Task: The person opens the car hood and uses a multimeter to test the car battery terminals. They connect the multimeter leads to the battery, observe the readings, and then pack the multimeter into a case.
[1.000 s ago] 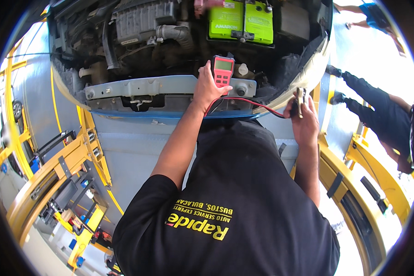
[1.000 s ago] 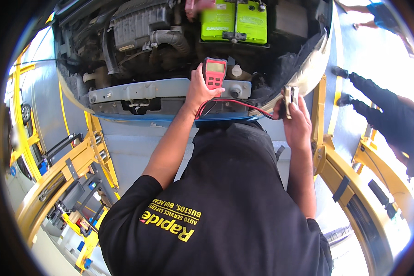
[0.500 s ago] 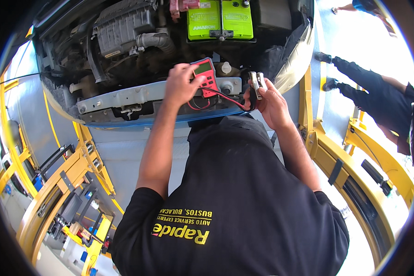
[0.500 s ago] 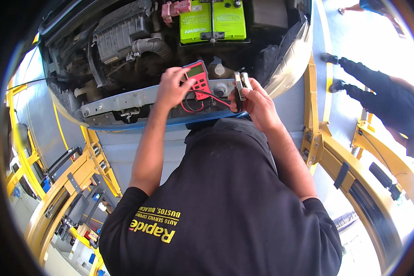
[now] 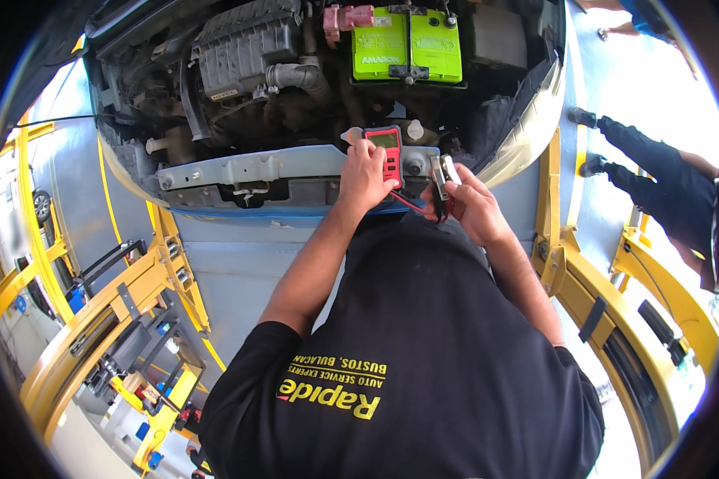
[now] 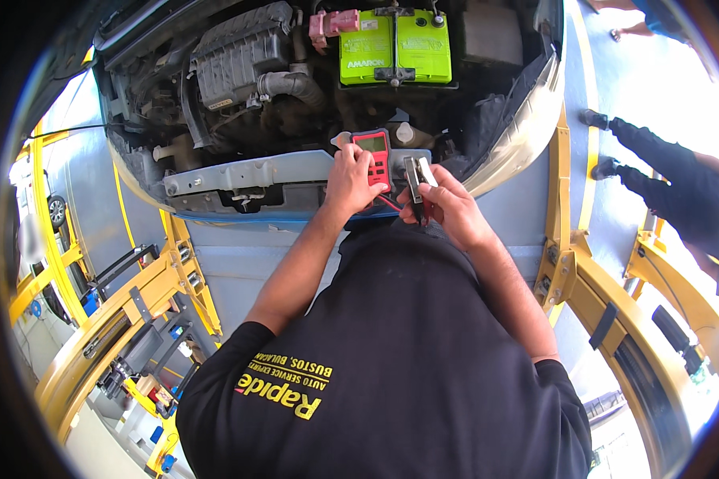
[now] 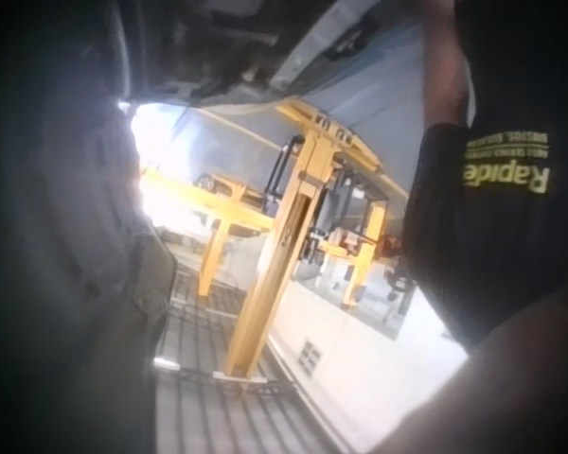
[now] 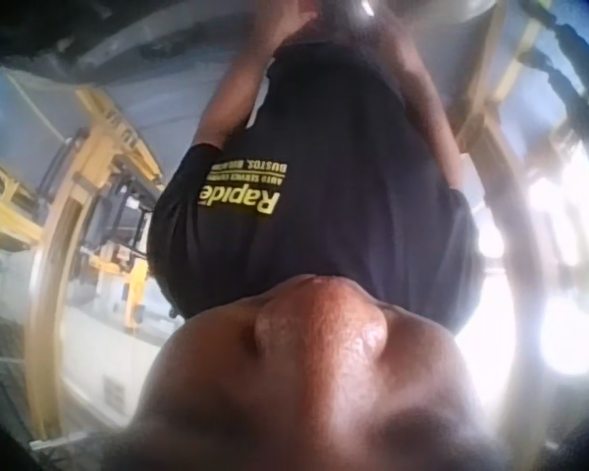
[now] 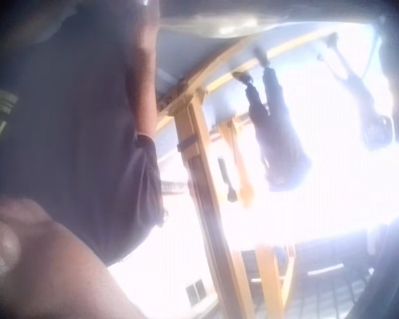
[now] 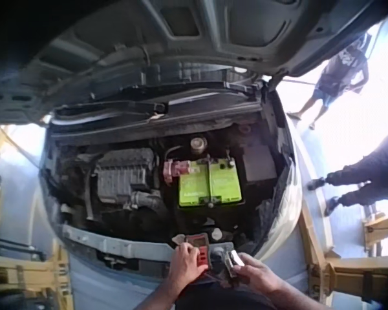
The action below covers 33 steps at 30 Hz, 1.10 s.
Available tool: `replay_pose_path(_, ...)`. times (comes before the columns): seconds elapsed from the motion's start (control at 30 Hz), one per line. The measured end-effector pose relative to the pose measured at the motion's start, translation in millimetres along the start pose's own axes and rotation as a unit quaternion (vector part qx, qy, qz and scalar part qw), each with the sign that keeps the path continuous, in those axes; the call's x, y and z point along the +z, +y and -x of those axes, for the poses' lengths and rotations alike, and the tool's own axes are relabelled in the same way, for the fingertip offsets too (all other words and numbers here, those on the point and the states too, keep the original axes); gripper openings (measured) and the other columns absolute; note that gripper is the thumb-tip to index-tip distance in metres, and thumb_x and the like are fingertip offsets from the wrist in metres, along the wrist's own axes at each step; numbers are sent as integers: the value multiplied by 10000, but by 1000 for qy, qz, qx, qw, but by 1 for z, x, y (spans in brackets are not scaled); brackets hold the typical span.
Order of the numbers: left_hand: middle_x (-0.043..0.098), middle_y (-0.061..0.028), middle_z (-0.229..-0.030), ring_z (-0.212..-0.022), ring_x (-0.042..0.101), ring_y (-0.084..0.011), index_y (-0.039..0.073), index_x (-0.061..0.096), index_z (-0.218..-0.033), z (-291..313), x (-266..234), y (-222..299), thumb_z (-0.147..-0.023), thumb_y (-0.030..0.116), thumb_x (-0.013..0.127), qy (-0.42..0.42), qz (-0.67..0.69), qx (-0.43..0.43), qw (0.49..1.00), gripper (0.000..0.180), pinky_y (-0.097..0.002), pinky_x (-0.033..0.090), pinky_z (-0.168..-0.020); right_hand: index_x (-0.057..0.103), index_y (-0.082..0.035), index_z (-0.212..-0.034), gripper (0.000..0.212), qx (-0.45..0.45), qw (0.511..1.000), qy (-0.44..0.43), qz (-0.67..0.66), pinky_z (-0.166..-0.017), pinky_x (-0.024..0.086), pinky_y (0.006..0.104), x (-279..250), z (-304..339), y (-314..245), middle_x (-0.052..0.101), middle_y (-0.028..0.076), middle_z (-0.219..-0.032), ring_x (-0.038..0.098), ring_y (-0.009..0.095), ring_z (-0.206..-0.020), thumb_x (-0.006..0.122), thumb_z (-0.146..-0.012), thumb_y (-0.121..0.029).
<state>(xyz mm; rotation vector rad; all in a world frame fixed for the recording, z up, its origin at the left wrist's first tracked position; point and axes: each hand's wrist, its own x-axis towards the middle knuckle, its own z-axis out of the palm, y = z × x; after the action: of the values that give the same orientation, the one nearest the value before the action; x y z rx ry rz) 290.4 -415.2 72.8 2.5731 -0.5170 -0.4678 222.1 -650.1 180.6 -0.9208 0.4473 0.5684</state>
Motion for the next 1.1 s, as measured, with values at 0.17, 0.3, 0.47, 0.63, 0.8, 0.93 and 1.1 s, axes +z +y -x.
replay_pose_path(0.17, 564, -176, -1259, -1180, 581, -389, 27, 644, -1196, 13, -9, 7, -812, 309, 891, 115, 115, 30, 986, 536, -484, 510, -1002, 504, -32, -1390, 328, 17, 1000, 4, 5, -932, 581, 425, 8, -13, 2, 701, 141, -1180, 726, 244, -1027, 529, -1107, -198)
replay_pose_path(0.3, 627, -103, -1228, -1147, 655, -254, 31, 587, -1315, 17, -42, 37, -988, 402, 767, -70, 535, -40, 841, 526, -388, 535, -976, 554, -64, -1325, 288, 25, 999, 15, 12, -861, 593, 352, 25, -32, 2, 687, 61, -1110, 707, 162, -976, 548, -1126, -272)
replay_pose_path(0.47, 663, -43, -1181, -1064, 687, -150, 65, 556, -1397, 23, -68, 53, -1099, 359, 614, -127, 671, -94, 725, 423, -319, 587, -888, 561, -72, -1320, 317, 2, 998, 10, 67, -854, 628, 385, 31, -44, 2, 658, 54, -1115, 667, 142, -1032, 545, -1134, -328)
replay_pose_path(0.63, 690, -119, -1038, -932, 731, -258, 49, 562, -1302, 30, -91, 19, -1121, 254, 486, -12, 734, -146, 664, 284, -459, 652, -820, 577, -40, -1269, 297, -24, 995, 89, 38, -823, 654, 409, 40, -33, -21, 610, 59, -978, 689, 194, -1000, 582, -1117, -294)
replay_pose_path(0.8, 530, -25, -737, -561, 501, -129, 70, 578, -1117, 42, -131, -43, -1064, 260, 589, 214, 698, -198, 654, 197, -310, 442, -503, 578, -22, -1299, 410, -4, 996, 87, 19, -668, 627, 411, 17, -8, -39, 607, 76, -932, 668, 208, -787, 459, -1120, -371)
replay_pose_path(0.93, 483, 27, -681, -543, 417, -61, 134, 535, -1009, 49, -152, -82, -1036, 227, 647, 347, 582, -222, 701, 148, -252, 336, -478, 561, -6, -1325, 501, -2, 992, 129, -9, -600, 577, 382, 9, -2, -36, 606, 79, -881, 616, 191, -703, 455, -1108, -445)
replay_pose_path(1.1, 478, 35, -687, -551, 409, -55, 131, 543, -1016, 55, -185, -101, -1025, 218, 673, 354, 530, -252, 728, 157, -245, 328, -476, 583, -12, -1321, 533, -19, 989, 143, 11, -554, 522, 352, -5, -6, -42, 597, 69, -878, 571, 156, -668, 455, -1105, -483)
